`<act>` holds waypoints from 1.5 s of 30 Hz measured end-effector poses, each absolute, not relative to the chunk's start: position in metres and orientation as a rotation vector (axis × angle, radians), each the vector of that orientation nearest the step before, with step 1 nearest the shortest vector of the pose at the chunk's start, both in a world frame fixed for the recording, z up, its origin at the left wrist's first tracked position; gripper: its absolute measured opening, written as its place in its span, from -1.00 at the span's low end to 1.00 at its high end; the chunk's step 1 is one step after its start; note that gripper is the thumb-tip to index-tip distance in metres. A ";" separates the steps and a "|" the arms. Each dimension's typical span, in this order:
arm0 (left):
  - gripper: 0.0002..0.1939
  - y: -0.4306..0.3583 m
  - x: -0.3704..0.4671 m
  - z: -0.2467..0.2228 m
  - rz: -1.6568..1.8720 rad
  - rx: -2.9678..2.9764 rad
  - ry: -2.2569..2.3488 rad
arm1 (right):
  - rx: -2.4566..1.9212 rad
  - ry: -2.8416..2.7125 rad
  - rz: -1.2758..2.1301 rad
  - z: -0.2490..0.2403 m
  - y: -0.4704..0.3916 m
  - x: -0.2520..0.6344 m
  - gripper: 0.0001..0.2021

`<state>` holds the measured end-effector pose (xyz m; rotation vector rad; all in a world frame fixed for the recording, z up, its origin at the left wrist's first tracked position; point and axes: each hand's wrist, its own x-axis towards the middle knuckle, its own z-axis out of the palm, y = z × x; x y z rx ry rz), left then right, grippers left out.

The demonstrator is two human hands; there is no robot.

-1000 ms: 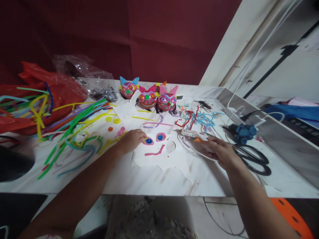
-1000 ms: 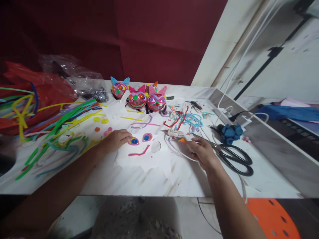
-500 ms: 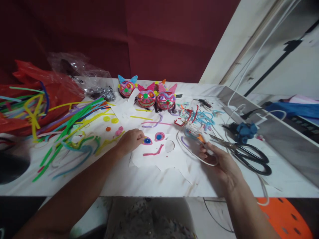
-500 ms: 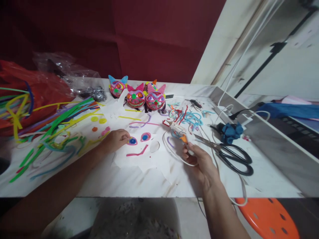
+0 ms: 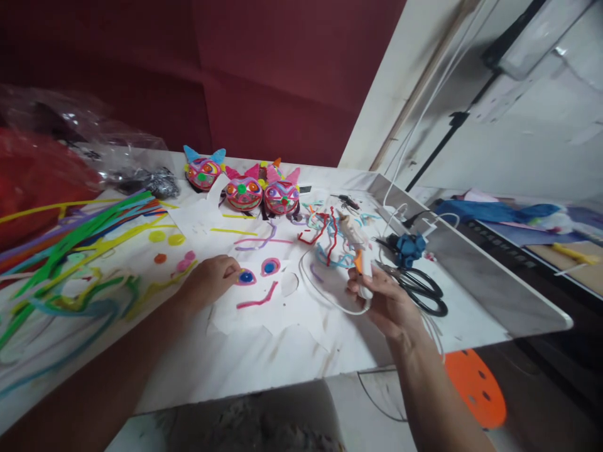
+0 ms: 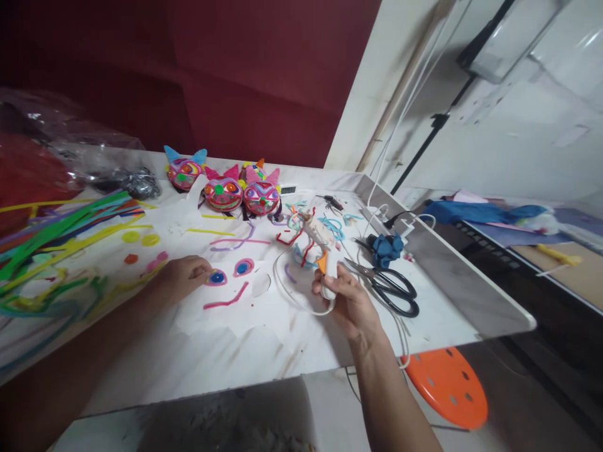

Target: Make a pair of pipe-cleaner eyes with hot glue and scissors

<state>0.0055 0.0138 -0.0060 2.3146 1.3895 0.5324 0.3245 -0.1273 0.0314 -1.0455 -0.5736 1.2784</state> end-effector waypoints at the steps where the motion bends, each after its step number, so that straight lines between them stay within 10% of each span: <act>1: -0.84 0.014 0.006 -0.007 0.539 2.309 1.392 | -1.033 -0.592 1.272 0.036 -0.129 0.323 -0.60; 23: -0.90 0.013 0.005 -0.009 0.559 2.126 1.418 | -1.342 -0.884 1.202 0.041 -0.136 0.257 -0.34; 45: -0.90 0.017 0.003 -0.010 0.678 1.943 1.394 | -1.590 -1.556 1.307 0.047 -0.075 0.229 -0.67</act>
